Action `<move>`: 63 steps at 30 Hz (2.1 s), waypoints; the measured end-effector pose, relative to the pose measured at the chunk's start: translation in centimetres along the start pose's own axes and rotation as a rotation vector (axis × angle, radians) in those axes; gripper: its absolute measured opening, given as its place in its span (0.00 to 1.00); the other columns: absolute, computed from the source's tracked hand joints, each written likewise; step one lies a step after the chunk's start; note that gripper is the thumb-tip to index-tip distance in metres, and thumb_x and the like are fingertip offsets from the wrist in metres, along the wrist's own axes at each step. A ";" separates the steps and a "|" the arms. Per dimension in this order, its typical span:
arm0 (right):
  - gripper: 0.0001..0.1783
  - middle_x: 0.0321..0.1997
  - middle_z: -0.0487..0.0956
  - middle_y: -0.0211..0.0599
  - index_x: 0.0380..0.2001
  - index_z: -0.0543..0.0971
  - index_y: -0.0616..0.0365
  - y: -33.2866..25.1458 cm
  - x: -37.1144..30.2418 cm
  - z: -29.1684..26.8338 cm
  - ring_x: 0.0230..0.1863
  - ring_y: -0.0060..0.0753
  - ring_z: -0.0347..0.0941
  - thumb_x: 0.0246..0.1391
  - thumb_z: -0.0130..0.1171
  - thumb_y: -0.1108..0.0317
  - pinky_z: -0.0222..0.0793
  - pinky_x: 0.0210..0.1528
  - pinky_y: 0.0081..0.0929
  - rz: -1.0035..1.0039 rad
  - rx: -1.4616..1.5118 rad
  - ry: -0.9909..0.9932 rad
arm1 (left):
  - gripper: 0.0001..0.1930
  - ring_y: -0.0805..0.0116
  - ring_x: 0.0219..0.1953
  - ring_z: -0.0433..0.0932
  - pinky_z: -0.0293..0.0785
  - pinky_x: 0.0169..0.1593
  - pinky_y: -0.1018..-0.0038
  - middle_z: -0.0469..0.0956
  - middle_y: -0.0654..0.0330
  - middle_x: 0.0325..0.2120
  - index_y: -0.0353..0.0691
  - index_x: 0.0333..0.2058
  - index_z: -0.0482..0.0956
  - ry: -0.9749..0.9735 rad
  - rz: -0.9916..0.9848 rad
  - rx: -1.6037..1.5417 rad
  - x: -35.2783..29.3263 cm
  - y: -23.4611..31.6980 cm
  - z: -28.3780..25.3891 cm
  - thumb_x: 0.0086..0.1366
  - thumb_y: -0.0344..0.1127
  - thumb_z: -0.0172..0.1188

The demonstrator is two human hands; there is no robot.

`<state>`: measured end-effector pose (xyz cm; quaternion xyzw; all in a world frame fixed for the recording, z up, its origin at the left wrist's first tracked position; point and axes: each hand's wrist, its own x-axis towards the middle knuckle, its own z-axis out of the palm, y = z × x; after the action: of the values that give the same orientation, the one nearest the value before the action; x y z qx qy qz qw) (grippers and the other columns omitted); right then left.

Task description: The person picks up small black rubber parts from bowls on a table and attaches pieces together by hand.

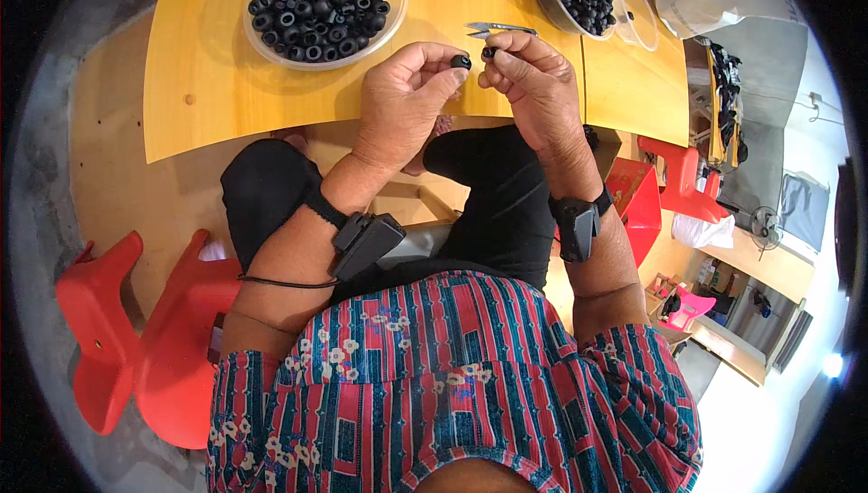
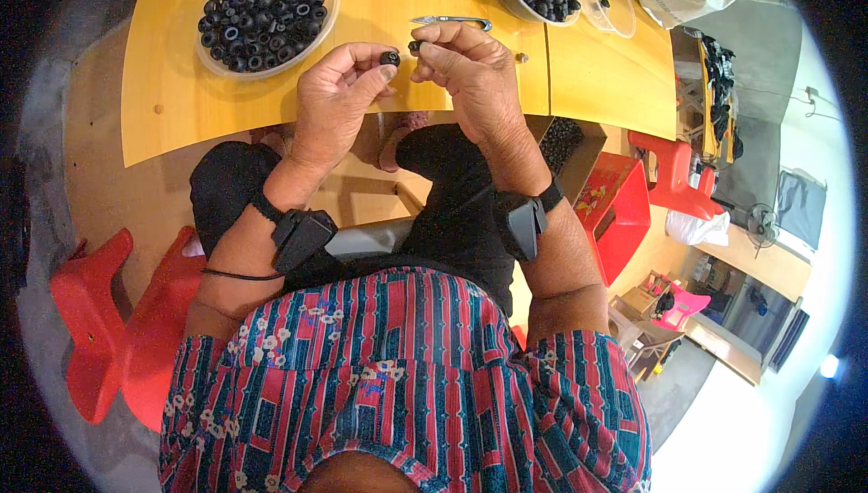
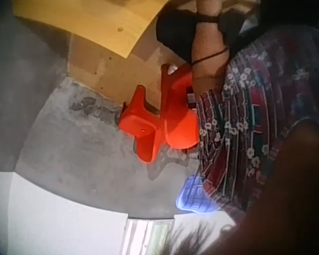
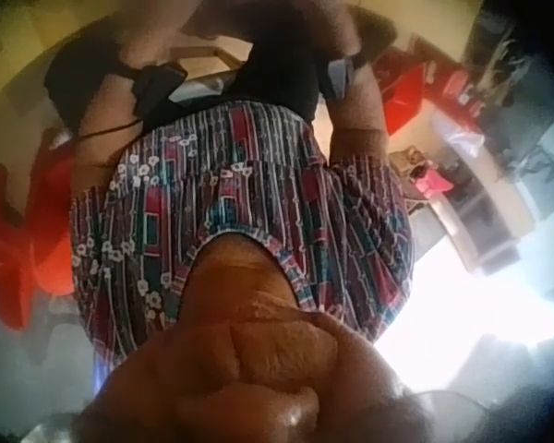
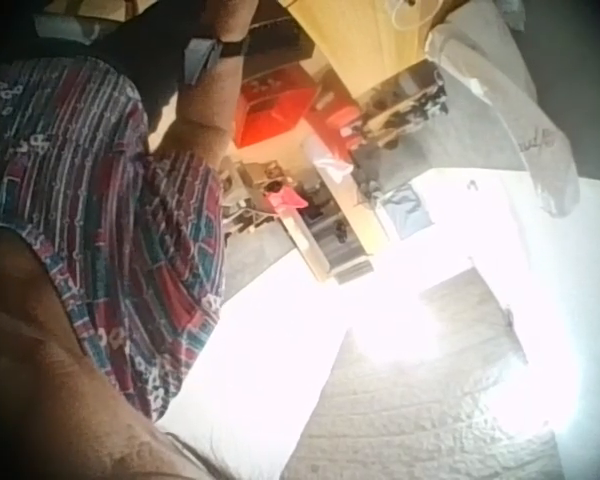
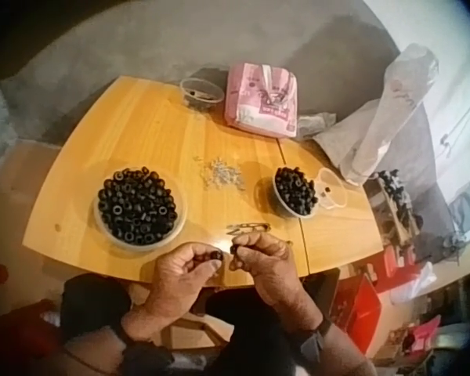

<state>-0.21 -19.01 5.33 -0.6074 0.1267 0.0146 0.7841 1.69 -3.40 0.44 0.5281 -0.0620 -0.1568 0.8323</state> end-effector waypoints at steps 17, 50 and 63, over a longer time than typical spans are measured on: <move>0.10 0.30 0.78 0.31 0.37 0.79 0.64 -0.3 0.0 0.4 0.28 0.19 0.71 0.51 0.57 0.75 0.70 0.36 0.19 -0.076 -0.342 -0.061 | 0.07 0.81 0.28 0.74 0.72 0.32 0.84 0.77 0.65 0.27 0.33 0.36 0.77 0.005 0.010 0.021 0.0 -0.3 0.1 0.57 0.26 0.59; 0.08 0.29 0.77 0.34 0.37 0.77 0.67 0.2 -0.3 0.5 0.28 0.24 0.73 0.52 0.56 0.77 0.70 0.36 0.18 -0.103 -0.336 -0.016 | 0.07 0.84 0.25 0.73 0.72 0.25 0.86 0.77 0.65 0.26 0.34 0.36 0.77 0.000 0.040 0.042 -0.1 0.0 0.2 0.58 0.26 0.58; 0.08 0.30 0.78 0.31 0.35 0.78 0.68 0.4 -0.4 0.6 0.27 0.19 0.72 0.51 0.56 0.77 0.69 0.35 0.16 -0.105 -0.341 0.015 | 0.08 0.83 0.31 0.73 0.72 0.37 0.85 0.77 0.66 0.31 0.31 0.38 0.76 -0.042 -0.055 0.043 -0.3 0.4 0.0 0.59 0.22 0.56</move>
<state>-0.51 -18.26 5.20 -0.7375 0.0965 -0.0098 0.6684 1.44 -3.11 0.85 0.5440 -0.0683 -0.1892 0.8146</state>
